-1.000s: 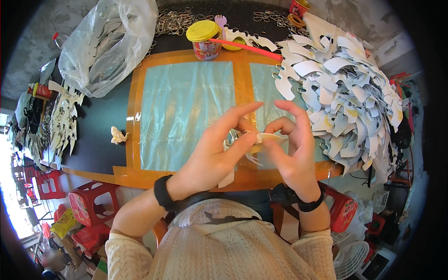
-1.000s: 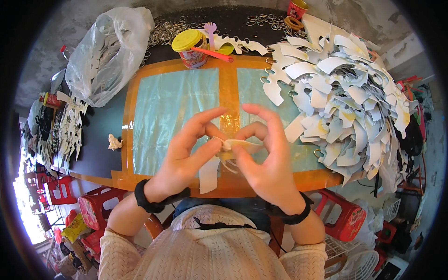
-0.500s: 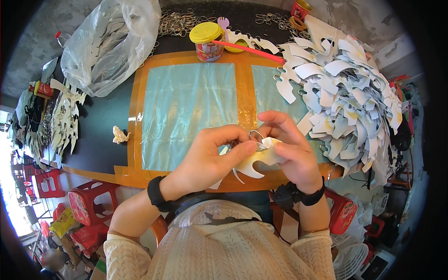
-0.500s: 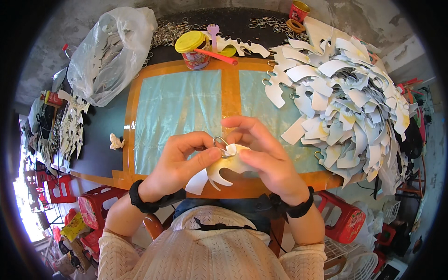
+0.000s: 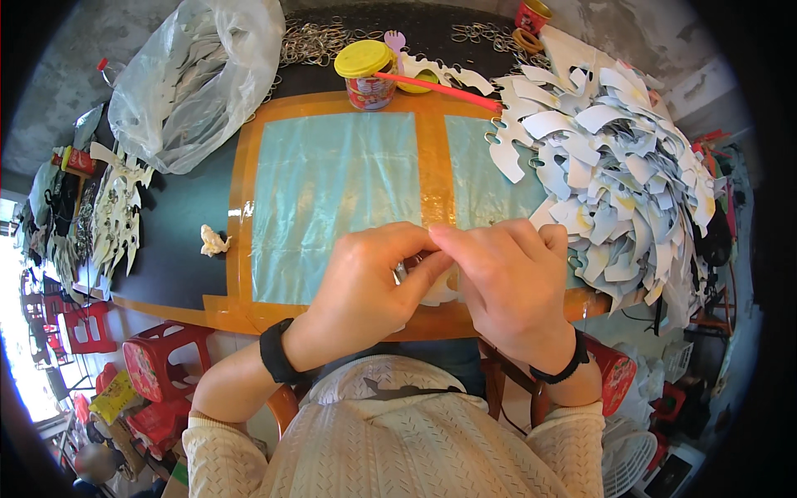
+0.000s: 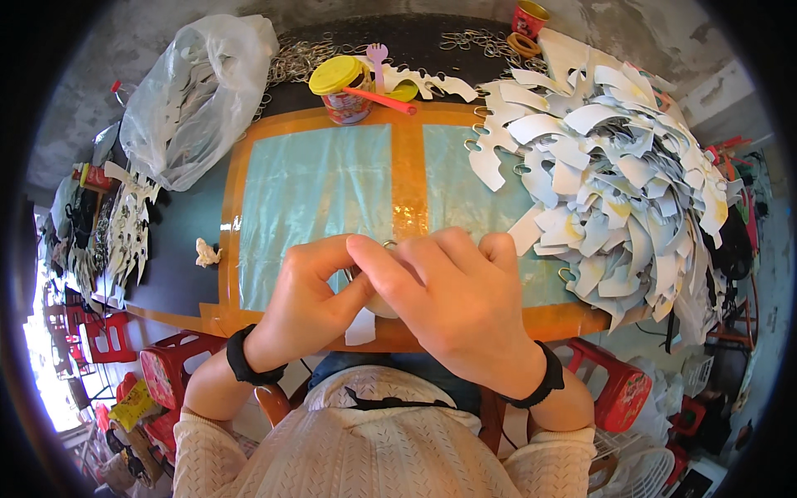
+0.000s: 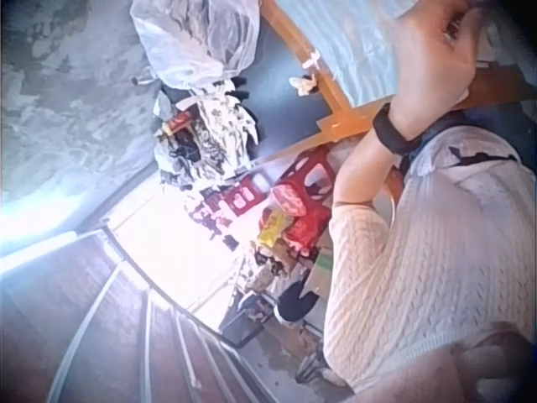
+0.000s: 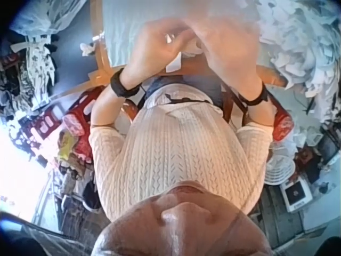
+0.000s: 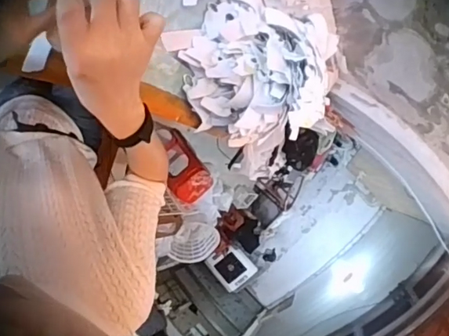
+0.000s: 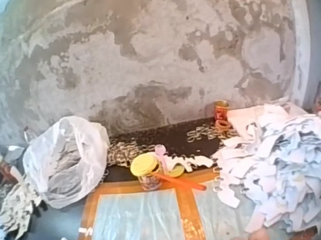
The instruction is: Attach metal rings to white decorative shoe upper components by hand.
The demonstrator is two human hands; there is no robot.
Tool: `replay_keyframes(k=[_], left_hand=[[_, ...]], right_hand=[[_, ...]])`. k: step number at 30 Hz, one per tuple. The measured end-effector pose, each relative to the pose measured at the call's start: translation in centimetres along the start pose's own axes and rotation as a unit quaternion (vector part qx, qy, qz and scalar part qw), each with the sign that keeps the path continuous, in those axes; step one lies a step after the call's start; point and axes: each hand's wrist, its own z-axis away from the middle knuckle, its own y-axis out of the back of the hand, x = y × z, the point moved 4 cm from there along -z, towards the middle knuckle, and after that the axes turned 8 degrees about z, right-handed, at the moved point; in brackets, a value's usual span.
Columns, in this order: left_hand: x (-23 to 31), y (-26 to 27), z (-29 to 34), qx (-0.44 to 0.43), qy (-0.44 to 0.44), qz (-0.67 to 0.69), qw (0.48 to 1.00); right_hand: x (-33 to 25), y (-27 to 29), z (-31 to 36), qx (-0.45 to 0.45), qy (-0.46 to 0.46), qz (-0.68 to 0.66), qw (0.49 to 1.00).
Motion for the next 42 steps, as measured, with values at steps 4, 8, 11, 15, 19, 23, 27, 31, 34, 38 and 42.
replay_keyframes(k=[4, 8, 11, 15, 19, 23, 27, 31, 34, 38, 42], left_hand=[[0.2, -0.2, 0.0, -0.014, -0.042, -0.054, 0.998], [-1.2, -0.4, 0.2, 0.003, 0.05, 0.094, 0.994], [-2.0, -1.0, 0.3, -0.014, 0.094, 0.205, 0.974], [-2.3, -0.8, 0.4, -0.018, 0.087, 0.184, 0.979], [-0.8, -0.8, 0.2, -0.038, 0.019, 0.064, 0.997], [-0.6, -0.8, 0.1, -0.037, 0.007, 0.049, 0.998], [-0.6, -0.8, 0.1, -0.033, -0.001, 0.035, 0.999], [-1.4, -1.1, 0.2, -0.001, 0.096, 0.19, 0.977], [-1.6, -1.4, 0.2, 0.007, 0.14, 0.249, 0.958], [-0.9, -0.6, 0.0, -0.015, 0.056, 0.109, 0.992], [-0.1, -0.6, 0.1, -0.015, 0.014, 0.062, 0.998]], right_hand=[[0.1, -0.2, -0.1, -0.021, -0.027, -0.029, 0.999], [1.2, -0.2, 0.7, 0.06, -0.076, -0.184, 0.978], [1.3, -0.6, 1.4, 0.054, -0.097, -0.223, 0.968], [1.4, -0.6, 1.2, -0.008, -0.149, -0.3, 0.942], [2.1, -1.0, 1.4, -0.021, -0.155, -0.303, 0.94], [1.6, -0.2, 1.0, 0.001, -0.123, -0.22, 0.968], [1.2, -0.1, 0.9, 0.024, -0.105, -0.178, 0.978], [1.7, -0.7, 1.8, 0.048, -0.138, -0.253, 0.956], [2.0, -1.1, 1.9, 0.061, -0.123, -0.29, 0.947], [1.7, -1.6, 2.1, 0.002, -0.169, -0.354, 0.92], [2.0, -1.4, 1.9, 0.004, -0.247, -0.457, 0.854]])
